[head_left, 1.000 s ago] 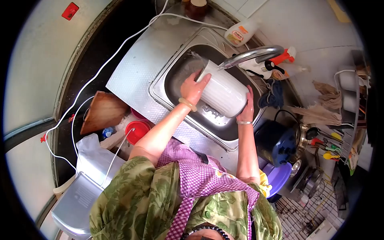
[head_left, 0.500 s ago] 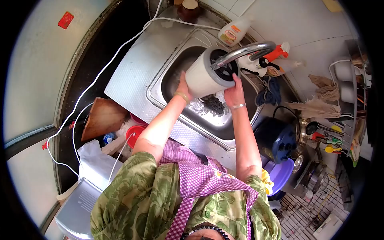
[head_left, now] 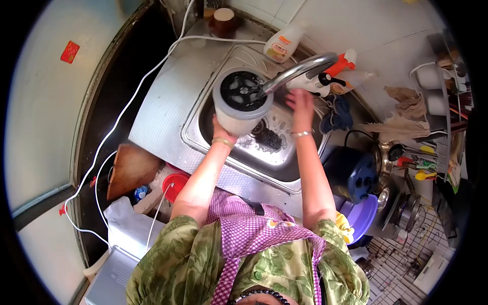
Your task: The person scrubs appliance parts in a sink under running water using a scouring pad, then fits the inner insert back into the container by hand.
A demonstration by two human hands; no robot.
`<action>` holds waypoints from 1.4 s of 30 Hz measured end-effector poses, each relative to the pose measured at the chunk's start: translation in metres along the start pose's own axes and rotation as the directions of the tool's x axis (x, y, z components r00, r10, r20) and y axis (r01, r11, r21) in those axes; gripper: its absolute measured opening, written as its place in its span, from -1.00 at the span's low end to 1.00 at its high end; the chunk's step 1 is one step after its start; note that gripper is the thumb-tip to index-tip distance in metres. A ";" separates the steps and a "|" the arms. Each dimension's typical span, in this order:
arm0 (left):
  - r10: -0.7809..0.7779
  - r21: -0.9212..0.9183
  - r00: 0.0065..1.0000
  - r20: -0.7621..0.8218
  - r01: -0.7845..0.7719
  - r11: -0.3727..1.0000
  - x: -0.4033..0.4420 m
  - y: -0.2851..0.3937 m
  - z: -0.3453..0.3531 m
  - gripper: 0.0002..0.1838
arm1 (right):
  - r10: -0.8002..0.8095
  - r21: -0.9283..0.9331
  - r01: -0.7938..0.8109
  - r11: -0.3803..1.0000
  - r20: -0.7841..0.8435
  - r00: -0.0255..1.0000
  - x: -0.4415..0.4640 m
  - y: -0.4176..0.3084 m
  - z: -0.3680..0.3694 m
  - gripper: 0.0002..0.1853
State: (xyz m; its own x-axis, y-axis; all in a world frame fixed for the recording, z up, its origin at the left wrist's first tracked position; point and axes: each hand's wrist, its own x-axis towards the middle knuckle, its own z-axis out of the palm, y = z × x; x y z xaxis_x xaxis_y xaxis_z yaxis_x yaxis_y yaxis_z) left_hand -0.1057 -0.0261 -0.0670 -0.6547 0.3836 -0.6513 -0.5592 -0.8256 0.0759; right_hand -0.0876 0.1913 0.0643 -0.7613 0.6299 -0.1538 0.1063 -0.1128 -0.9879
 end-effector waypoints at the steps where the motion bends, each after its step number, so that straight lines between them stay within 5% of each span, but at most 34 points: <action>1: -0.020 -0.028 1.000 0.018 0.020 0.999 -0.001 0.002 0.002 -0.30 | -0.157 -0.053 0.150 0.987 -0.171 0.973 0.012 -0.003 -0.017 -0.65; 2: -0.042 -0.055 0.999 0.031 0.043 0.998 -0.004 0.003 0.002 -0.28 | -0.307 -0.132 0.279 0.951 -0.329 0.893 0.022 -0.007 -0.038 -0.66; 4: -0.072 -0.059 0.997 -0.009 0.072 0.996 -0.008 0.003 0.005 -0.27 | -0.163 -0.093 0.135 0.986 -0.466 0.869 0.044 -0.043 -0.058 -0.69; 7: -0.080 -0.026 0.996 -0.031 0.079 0.997 -0.015 0.000 0.011 -0.24 | 0.199 0.220 -0.163 0.962 -0.151 0.968 0.085 -0.061 -0.081 -0.71; 10: -0.069 0.026 0.996 -0.059 0.070 0.997 -0.025 -0.001 0.015 -0.27 | 0.196 -0.069 -0.215 0.974 -0.214 0.957 0.083 -0.069 -0.079 -0.76; 13: -0.049 0.063 0.994 -0.095 0.055 0.997 -0.031 0.002 0.018 -0.36 | 0.096 -0.217 -0.093 0.972 0.000 0.995 0.021 -0.082 -0.046 -0.83; 14: -0.037 0.090 0.993 -0.109 0.047 0.995 -0.030 0.002 0.016 -0.36 | -0.017 -0.125 0.051 0.991 0.262 0.965 0.002 -0.086 -0.034 -0.65; 16: -0.010 0.149 0.991 -0.132 0.030 0.988 -0.027 0.004 0.011 -0.35 | -0.079 0.323 -0.123 0.938 0.548 0.833 -0.029 -0.117 0.010 -0.44; 17: -0.008 0.156 0.990 -0.139 0.029 0.987 -0.027 0.004 0.011 -0.34 | -0.097 0.471 -0.196 0.860 0.528 0.844 -0.039 -0.129 0.035 -0.55; 20: 0.017 0.197 0.989 -0.149 0.013 0.980 -0.030 0.004 0.005 -0.28 | -0.125 0.490 -0.216 0.845 0.573 0.810 -0.039 -0.137 0.056 -0.61; 28: 0.041 0.325 0.996 -0.074 -0.014 0.945 -0.033 -0.007 -0.012 -0.22 | -0.055 0.338 -0.263 0.903 0.700 0.712 -0.066 -0.152 -0.025 -0.54; 31: 0.012 0.390 0.997 -0.082 0.021 0.921 -0.041 -0.012 -0.005 -0.22 | 0.012 0.300 -0.297 0.906 0.685 0.728 -0.074 -0.160 -0.042 -0.52; 34: 0.027 0.462 0.999 -0.040 -0.005 0.887 -0.049 -0.022 0.005 -0.21 | -0.064 0.175 0.007 0.985 0.326 0.943 -0.079 -0.104 -0.051 -0.47; 35: 0.023 0.483 0.999 -0.031 -0.005 0.876 -0.051 -0.024 0.007 -0.20 | -0.091 -0.246 0.142 0.959 0.209 0.974 -0.093 -0.099 -0.051 -0.40; 36: 0.020 0.505 1.000 -0.019 -0.008 0.863 -0.052 -0.025 0.011 -0.20 | -0.242 -0.536 0.337 0.774 0.241 0.940 -0.088 -0.064 -0.068 -0.36; 39: 0.026 0.544 1.000 0.002 -0.023 0.839 -0.063 -0.026 0.029 -0.18 | -0.399 -0.682 0.499 0.534 0.317 0.860 -0.111 -0.047 -0.057 -0.36; 42: -0.084 0.564 0.994 -0.074 0.111 0.818 -0.033 -0.022 0.014 -0.20 | -0.135 -0.384 0.188 0.904 0.161 0.978 -0.076 -0.019 -0.076 -0.36</action>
State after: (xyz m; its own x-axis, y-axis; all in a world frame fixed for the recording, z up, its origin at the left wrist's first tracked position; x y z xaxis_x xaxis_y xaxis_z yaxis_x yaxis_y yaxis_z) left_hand -0.0787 -0.0146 -0.0369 -0.5664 0.4199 -0.7091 -0.8169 -0.3996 0.4159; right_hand 0.0173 0.2038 0.0930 -0.8618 0.5070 -0.0137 0.1981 0.3117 -0.9293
